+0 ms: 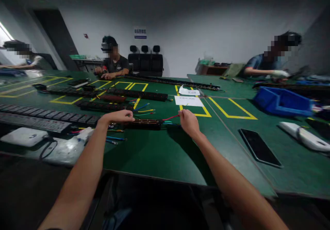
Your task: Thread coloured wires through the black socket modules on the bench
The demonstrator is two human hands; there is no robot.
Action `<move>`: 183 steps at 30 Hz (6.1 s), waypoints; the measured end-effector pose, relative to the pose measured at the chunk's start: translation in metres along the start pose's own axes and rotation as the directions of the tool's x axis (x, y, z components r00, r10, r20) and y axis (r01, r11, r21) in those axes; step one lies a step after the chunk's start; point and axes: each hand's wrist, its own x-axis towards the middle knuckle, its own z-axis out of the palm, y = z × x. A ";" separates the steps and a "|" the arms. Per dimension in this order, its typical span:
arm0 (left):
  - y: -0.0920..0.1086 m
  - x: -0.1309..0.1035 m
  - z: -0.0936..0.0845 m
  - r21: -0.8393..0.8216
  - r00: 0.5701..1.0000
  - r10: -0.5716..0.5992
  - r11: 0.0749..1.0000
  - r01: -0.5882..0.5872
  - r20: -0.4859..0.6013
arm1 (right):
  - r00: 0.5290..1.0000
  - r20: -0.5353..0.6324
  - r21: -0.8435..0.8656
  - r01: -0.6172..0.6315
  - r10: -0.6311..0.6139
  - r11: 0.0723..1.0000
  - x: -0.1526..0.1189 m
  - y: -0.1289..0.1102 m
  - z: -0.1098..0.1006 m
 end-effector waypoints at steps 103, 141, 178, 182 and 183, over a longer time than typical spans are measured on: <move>-0.004 -0.011 -0.009 0.136 0.962 0.016 0.990 0.022 -0.274 | 0.943 0.330 0.388 -0.102 -0.035 0.916 0.006 0.002 -0.013; 0.085 0.019 0.063 0.481 0.803 0.372 0.868 -0.124 -0.465 | 0.837 0.543 -0.194 0.044 0.070 0.980 -0.004 -0.026 -0.020; 0.086 0.035 0.082 0.512 0.739 0.514 0.817 -0.267 -0.436 | 0.842 0.535 -0.220 0.057 0.072 0.974 -0.005 -0.033 -0.021; 0.088 0.034 0.081 0.514 0.741 0.513 0.816 -0.264 -0.433 | 0.842 0.534 -0.218 0.052 0.075 0.974 -0.005 -0.034 -0.021; 0.088 0.034 0.080 0.515 0.741 0.513 0.816 -0.263 -0.433 | 0.842 0.534 -0.218 0.050 0.076 0.975 -0.005 -0.034 -0.021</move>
